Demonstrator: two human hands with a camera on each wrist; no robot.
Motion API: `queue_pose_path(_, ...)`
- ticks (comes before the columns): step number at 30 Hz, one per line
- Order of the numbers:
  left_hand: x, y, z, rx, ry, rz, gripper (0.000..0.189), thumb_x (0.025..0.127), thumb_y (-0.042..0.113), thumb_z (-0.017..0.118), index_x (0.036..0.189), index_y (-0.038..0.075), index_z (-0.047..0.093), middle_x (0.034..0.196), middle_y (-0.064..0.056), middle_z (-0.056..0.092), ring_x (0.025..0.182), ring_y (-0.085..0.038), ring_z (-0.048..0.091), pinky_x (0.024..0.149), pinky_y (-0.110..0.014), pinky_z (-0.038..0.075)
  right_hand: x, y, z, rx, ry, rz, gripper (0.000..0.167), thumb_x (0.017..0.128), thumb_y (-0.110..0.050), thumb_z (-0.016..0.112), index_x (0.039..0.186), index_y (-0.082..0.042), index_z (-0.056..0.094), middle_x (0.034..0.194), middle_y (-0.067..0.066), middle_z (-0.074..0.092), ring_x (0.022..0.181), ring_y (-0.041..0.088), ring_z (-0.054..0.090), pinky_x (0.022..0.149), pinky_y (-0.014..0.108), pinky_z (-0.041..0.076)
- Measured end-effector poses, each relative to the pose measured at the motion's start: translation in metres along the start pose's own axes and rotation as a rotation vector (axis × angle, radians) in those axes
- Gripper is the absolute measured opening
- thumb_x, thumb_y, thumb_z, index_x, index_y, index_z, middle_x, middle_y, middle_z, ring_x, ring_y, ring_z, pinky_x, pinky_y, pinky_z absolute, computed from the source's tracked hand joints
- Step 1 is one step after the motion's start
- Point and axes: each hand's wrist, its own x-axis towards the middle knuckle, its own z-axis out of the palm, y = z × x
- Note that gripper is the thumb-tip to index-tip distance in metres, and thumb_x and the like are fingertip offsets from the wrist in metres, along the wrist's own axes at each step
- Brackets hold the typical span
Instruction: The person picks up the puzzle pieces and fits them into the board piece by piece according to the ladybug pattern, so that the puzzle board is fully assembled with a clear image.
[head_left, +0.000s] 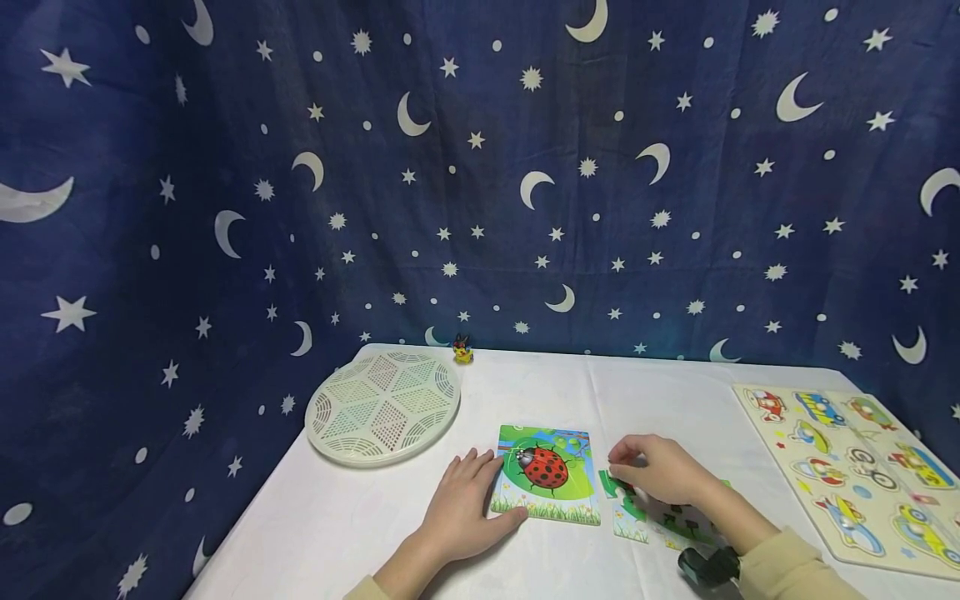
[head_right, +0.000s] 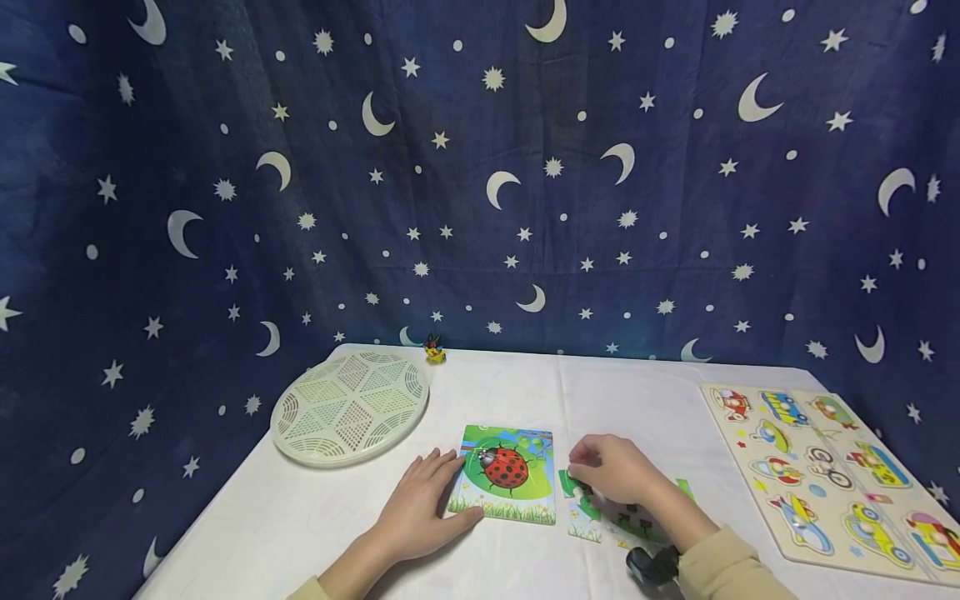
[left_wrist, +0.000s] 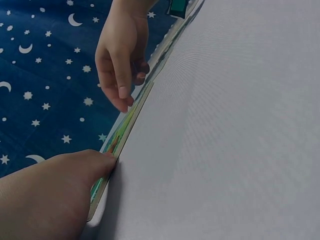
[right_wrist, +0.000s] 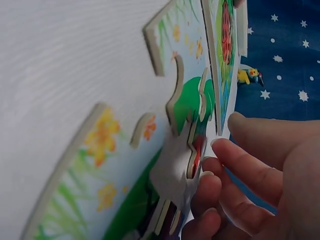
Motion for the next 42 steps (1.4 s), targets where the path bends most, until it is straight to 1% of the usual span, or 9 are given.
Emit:
queue_pose_path(10, -0.009, 0.000, 0.004, -0.001, -0.010, -0.011, 0.080, 0.089, 0.064, 0.064, 0.146, 0.008, 0.056, 0.150, -0.013, 0.053, 0.145, -0.037, 0.039, 0.122, -0.054, 0.024, -0.012, 0.007, 0.005, 0.034, -0.055, 0.021, 0.028, 0.083, -0.027, 0.086, 0.104, -0.013, 0.073, 0.103, -0.003, 0.069, 0.097, 0.019, 0.063, 0.087, 0.049, 0.055)
queue_pose_path(14, -0.014, 0.000, 0.005, -0.002, -0.003, -0.009, 0.080, 0.089, 0.064, 0.064, 0.145, 0.007, 0.056, 0.149, -0.014, 0.053, 0.144, -0.038, 0.040, 0.122, -0.054, 0.025, -0.015, 0.009, 0.005, 0.028, -0.073, 0.036, 0.032, 0.079, -0.026, 0.089, 0.105, -0.014, 0.073, 0.104, -0.003, 0.069, 0.095, 0.019, 0.062, 0.087, 0.048, 0.055)
queue_pose_path(18, -0.018, -0.001, 0.007, -0.007, -0.003, -0.010, 0.080, 0.089, 0.063, 0.064, 0.145, 0.007, 0.057, 0.148, -0.014, 0.054, 0.143, -0.039, 0.041, 0.121, -0.055, 0.026, -0.017, 0.010, 0.007, 0.023, -0.094, 0.055, 0.032, 0.078, -0.022, 0.090, 0.103, -0.015, 0.073, 0.101, -0.004, 0.068, 0.089, 0.017, 0.059, 0.082, 0.043, 0.054)
queue_pose_path(22, -0.022, 0.000, 0.008, -0.012, -0.023, -0.032, 0.080, 0.090, 0.065, 0.063, 0.145, 0.007, 0.056, 0.149, -0.014, 0.053, 0.145, -0.038, 0.039, 0.122, -0.054, 0.024, -0.019, 0.009, 0.010, 0.037, -0.114, 0.078, 0.030, 0.077, -0.020, 0.090, 0.102, -0.015, 0.072, 0.097, -0.004, 0.067, 0.083, 0.018, 0.056, 0.075, 0.038, 0.050)
queue_pose_path(26, -0.025, -0.001, 0.009, -0.015, -0.026, -0.032, 0.081, 0.090, 0.065, 0.062, 0.145, 0.006, 0.056, 0.149, -0.015, 0.053, 0.144, -0.039, 0.039, 0.121, -0.055, 0.025, -0.019, 0.009, 0.012, 0.039, -0.120, 0.073, 0.029, 0.077, -0.018, 0.089, 0.100, -0.015, 0.071, 0.094, -0.004, 0.066, 0.081, 0.018, 0.055, 0.070, 0.035, 0.049)
queue_pose_path(30, -0.022, -0.001, 0.008, -0.010, -0.018, -0.021, 0.080, 0.091, 0.064, 0.063, 0.145, 0.005, 0.056, 0.149, -0.016, 0.052, 0.144, -0.040, 0.040, 0.121, -0.056, 0.025, -0.018, 0.010, 0.009, 0.034, -0.113, 0.030, 0.031, 0.077, -0.018, 0.090, 0.098, -0.014, 0.067, 0.092, -0.002, 0.063, 0.079, 0.018, 0.054, 0.067, 0.035, 0.046)
queue_pose_path(34, -0.014, -0.001, 0.003, -0.003, -0.019, -0.020, 0.080, 0.091, 0.064, 0.063, 0.147, 0.007, 0.055, 0.151, -0.015, 0.051, 0.145, -0.039, 0.038, 0.122, -0.055, 0.023, -0.015, 0.010, 0.000, 0.044, -0.100, -0.018, 0.034, 0.078, -0.017, 0.089, 0.099, -0.012, 0.063, 0.091, 0.000, 0.060, 0.076, 0.019, 0.051, 0.063, 0.034, 0.043)
queue_pose_path(38, -0.003, 0.000, -0.003, 0.013, -0.008, -0.007, 0.080, 0.091, 0.063, 0.062, 0.148, 0.008, 0.054, 0.152, -0.014, 0.050, 0.147, -0.038, 0.036, 0.123, -0.053, 0.022, -0.010, 0.009, -0.012, 0.059, -0.090, -0.028, 0.037, 0.079, -0.015, 0.089, 0.101, -0.010, 0.060, 0.091, 0.001, 0.061, 0.074, 0.019, 0.055, 0.059, 0.033, 0.047)
queue_pose_path(42, 0.003, 0.001, -0.005, 0.024, -0.019, 0.004, 0.081, 0.091, 0.062, 0.062, 0.149, 0.008, 0.052, 0.153, -0.014, 0.048, 0.148, -0.037, 0.034, 0.124, -0.052, 0.020, -0.008, 0.009, -0.020, 0.039, -0.086, -0.017, 0.036, 0.081, -0.014, 0.087, 0.102, -0.009, 0.058, 0.090, 0.001, 0.063, 0.073, 0.019, 0.056, 0.058, 0.034, 0.050)
